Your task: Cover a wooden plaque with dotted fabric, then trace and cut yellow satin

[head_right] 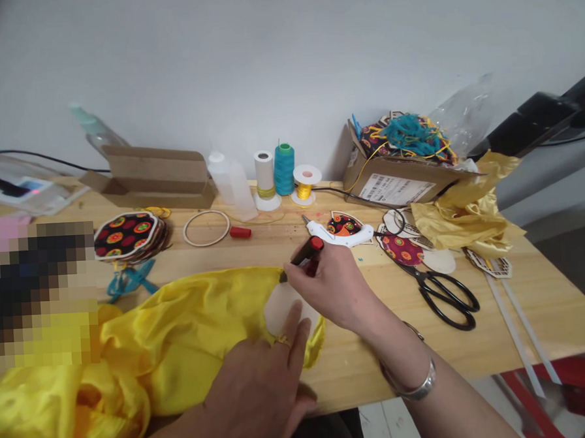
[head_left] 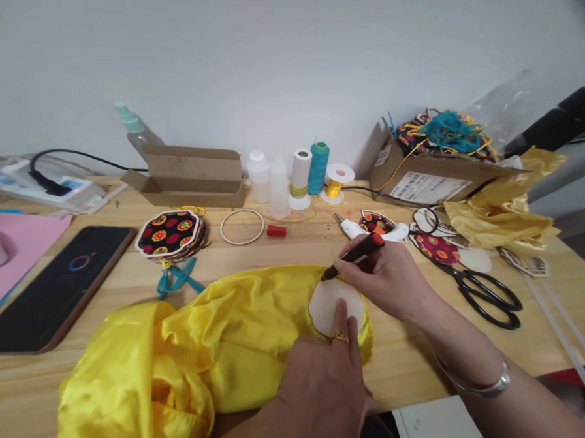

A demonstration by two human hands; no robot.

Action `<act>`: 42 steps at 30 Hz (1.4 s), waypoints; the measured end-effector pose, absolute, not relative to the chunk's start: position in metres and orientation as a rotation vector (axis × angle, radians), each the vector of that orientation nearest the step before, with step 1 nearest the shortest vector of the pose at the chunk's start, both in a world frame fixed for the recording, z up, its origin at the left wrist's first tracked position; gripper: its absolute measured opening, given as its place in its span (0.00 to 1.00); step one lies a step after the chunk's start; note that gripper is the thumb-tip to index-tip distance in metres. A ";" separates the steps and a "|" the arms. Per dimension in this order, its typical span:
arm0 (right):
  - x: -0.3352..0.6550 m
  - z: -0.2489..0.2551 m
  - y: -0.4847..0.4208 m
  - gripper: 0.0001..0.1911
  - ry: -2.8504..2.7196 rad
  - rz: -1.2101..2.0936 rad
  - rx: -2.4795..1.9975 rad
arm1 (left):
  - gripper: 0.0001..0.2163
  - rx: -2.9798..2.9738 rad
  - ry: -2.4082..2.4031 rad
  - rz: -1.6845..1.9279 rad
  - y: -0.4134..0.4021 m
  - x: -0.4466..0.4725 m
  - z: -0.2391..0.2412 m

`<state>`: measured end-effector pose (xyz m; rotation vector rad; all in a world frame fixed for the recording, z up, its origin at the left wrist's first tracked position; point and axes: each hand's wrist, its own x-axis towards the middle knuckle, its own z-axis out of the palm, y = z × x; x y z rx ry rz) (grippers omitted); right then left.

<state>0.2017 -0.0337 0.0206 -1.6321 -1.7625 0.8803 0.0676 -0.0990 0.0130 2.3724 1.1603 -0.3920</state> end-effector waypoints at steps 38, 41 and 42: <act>0.245 0.033 -0.073 0.14 -1.325 0.738 -1.627 | 0.17 2.603 0.967 -0.274 -0.071 0.062 0.028; 0.246 0.032 -0.078 0.13 -1.329 0.738 -1.640 | 0.15 2.583 0.908 -0.383 -0.060 0.060 0.046; 0.245 0.033 -0.080 0.12 -1.342 0.733 -1.647 | 0.16 2.581 0.884 -0.407 -0.056 0.059 0.053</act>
